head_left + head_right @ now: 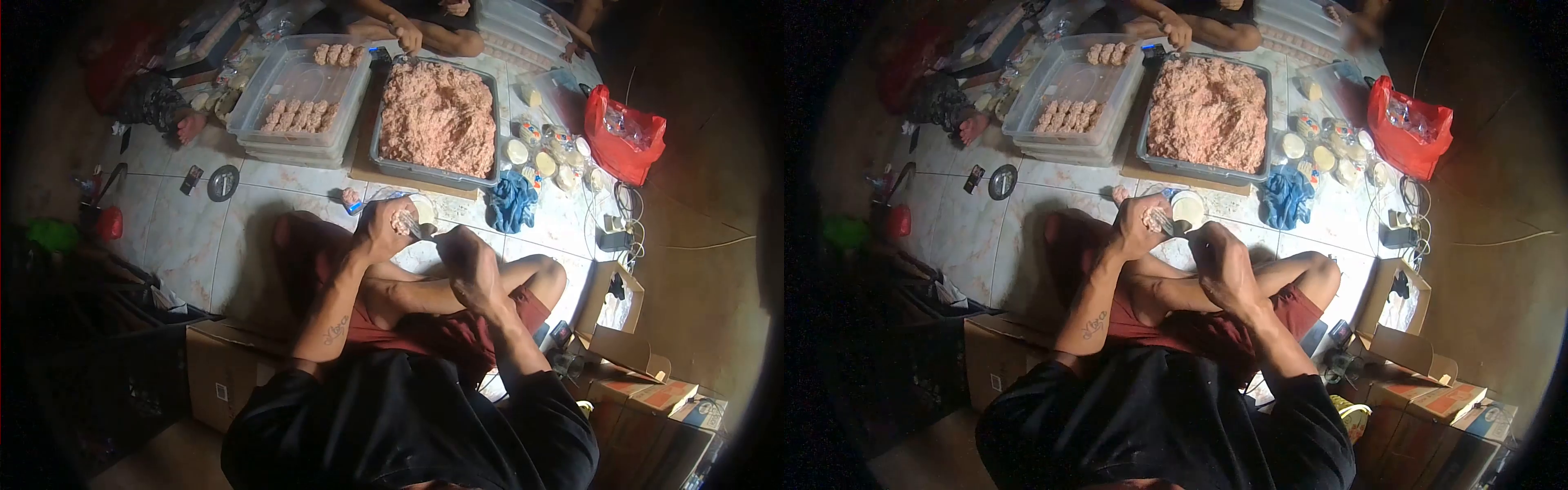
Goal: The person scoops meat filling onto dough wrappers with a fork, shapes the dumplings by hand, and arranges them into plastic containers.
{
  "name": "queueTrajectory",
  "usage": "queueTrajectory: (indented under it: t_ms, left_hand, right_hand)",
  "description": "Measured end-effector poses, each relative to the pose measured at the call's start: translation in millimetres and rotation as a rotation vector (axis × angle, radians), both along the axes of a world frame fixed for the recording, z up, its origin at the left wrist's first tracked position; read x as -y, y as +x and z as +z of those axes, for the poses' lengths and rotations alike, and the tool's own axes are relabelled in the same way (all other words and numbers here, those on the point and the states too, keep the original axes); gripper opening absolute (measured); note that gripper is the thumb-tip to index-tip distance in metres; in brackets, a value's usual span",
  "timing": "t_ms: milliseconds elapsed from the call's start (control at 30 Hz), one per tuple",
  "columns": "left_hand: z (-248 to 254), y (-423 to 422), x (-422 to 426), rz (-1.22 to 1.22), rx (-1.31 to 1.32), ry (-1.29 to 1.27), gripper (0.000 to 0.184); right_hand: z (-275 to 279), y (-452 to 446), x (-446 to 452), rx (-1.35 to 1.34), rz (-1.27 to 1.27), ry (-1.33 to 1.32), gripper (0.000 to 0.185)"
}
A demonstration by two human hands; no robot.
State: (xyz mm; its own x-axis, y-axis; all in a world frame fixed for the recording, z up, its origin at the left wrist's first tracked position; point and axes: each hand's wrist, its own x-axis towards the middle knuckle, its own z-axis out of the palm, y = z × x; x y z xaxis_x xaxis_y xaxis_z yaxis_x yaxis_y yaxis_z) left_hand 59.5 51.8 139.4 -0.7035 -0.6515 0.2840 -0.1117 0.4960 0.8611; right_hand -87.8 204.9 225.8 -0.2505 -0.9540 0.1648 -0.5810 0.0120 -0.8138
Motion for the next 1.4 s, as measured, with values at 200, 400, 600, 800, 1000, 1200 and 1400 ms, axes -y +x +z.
queueTrajectory:
  t_ms: [200, 400, 600, 800, 1000, 1200, 1400]
  left_hand:
    - [14.0, -5.0, -7.0, 0.091, 0.173, 0.064, 0.034]
    - [4.7, 3.9, -5.4, -0.151, -0.228, 0.222, 0.033]
    - [-22.0, -8.1, -19.6, -0.083, -0.186, 0.309, 0.038]
    - [-37.6, -9.5, -22.2, 0.072, 0.003, 0.190, 0.043]
    - [-27.6, 9.2, -7.1, -0.004, -0.247, 0.307, 0.032]
    - [-8.0, 1.2, -11.5, 0.150, -0.152, 0.101, 0.032]
    - [-46.1, -5.6, -15.4, 0.181, 0.107, 0.020, 0.044]
  right_hand:
    - [6.1, -2.3, 2.9, 0.114, -0.113, 0.073, 0.009]
    - [9.6, -2.6, -6.1, 0.172, -0.195, -0.002, 0.006]
    - [-10.8, -8.3, -21.3, 0.207, -0.157, 0.016, 0.013]
    - [-34.3, -8.4, -14.2, 0.093, -0.056, 0.160, 0.008]
    - [3.0, 1.9, -10.4, 0.158, -0.237, 0.081, 0.011]
    - [1.1, 7.5, -8.6, 0.019, -0.096, 0.138, 0.004]
    - [-7.4, 4.7, 0.4, 0.008, -0.185, 0.070, 0.007]
